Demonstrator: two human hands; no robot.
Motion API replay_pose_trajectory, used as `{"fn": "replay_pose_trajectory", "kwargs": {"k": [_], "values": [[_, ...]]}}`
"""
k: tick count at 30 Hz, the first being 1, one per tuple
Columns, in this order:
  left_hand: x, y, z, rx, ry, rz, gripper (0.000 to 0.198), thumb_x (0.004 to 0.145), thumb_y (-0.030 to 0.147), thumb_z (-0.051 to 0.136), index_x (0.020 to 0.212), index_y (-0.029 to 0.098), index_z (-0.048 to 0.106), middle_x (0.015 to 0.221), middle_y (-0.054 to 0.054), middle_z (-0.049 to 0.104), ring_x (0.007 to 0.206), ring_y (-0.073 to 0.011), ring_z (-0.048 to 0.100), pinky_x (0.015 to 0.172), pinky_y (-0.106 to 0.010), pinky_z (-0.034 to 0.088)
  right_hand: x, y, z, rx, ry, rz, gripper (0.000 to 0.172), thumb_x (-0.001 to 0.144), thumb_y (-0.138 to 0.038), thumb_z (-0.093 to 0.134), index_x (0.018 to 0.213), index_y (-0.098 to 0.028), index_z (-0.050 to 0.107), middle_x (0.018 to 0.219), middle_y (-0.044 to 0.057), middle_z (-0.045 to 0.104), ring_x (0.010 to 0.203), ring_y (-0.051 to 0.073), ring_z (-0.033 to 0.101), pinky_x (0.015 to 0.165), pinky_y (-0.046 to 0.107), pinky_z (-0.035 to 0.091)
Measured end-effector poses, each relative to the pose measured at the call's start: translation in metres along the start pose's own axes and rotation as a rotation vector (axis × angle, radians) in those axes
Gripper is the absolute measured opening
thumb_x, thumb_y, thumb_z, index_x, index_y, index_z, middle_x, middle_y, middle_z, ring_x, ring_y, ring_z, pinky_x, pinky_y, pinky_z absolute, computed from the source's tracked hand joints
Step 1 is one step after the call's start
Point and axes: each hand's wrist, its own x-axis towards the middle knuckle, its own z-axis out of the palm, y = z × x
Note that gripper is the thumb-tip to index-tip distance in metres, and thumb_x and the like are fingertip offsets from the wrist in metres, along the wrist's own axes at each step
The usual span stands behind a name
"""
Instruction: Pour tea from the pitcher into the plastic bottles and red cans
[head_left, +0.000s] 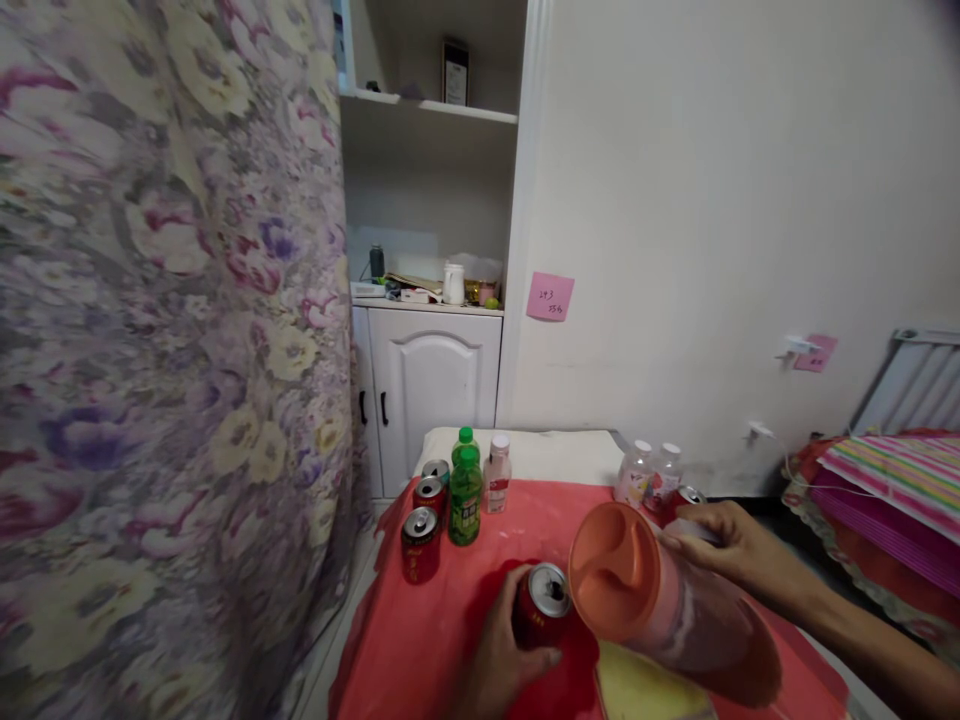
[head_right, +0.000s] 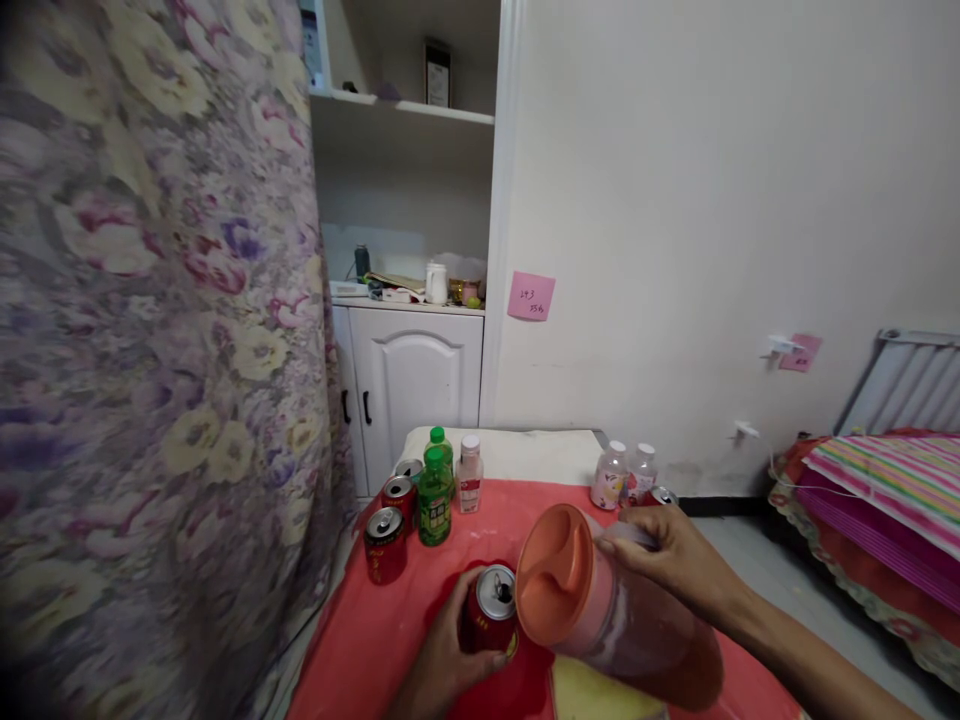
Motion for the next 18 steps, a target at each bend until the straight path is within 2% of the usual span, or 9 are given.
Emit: {"fn": "replay_pose_trajectory", "kwargs": {"k": [3,7,15,18], "values": [[0.001,-0.007,0.000,-0.029,-0.002,0.062,0.086,0.054,0.024,0.087,0.134,0.029,0.056,0.142,-0.007,0.066,0.137,-0.0353,0.054,0.117,-0.039,0.043,0.001,0.003,0.001,-0.004,-0.007,-0.007,0.051,0.085,-0.062,0.056,0.059,-0.025,0.032,0.059,-0.006,0.028,0.057,0.011,0.025,0.053,0.030,0.018],[0.005,-0.014,0.000,-0.009,0.003,0.083,0.086,0.054,0.023,0.087,0.134,0.028,0.056,0.141,-0.007,0.067,0.135,-0.0344,0.056,0.116,-0.037,0.044,0.001,0.008,0.002,0.006,-0.005,-0.022,0.051,0.087,-0.061,0.055,0.060,-0.024,0.032,0.059,-0.006,0.028,0.057,0.011,0.025,0.053,0.030,0.018],[0.005,-0.010,0.000,0.025,0.012,0.059,0.084,0.055,0.016,0.084,0.134,0.025,0.055,0.142,-0.010,0.065,0.136,-0.0346,0.055,0.119,-0.044,0.042,0.003,0.008,0.002,-0.025,-0.025,-0.014,0.053,0.085,-0.067,0.053,0.060,-0.024,0.033,0.060,-0.006,0.028,0.057,0.011,0.026,0.054,0.028,0.019],[0.004,-0.008,0.001,-0.003,0.005,0.069,0.084,0.054,0.015,0.083,0.133,0.023,0.056,0.141,-0.010,0.066,0.136,-0.0345,0.056,0.119,-0.043,0.042,0.003,0.009,0.002,-0.037,-0.025,-0.007,0.053,0.086,-0.066,0.053,0.061,-0.025,0.032,0.060,-0.006,0.027,0.057,0.011,0.025,0.054,0.028,0.018]]}}
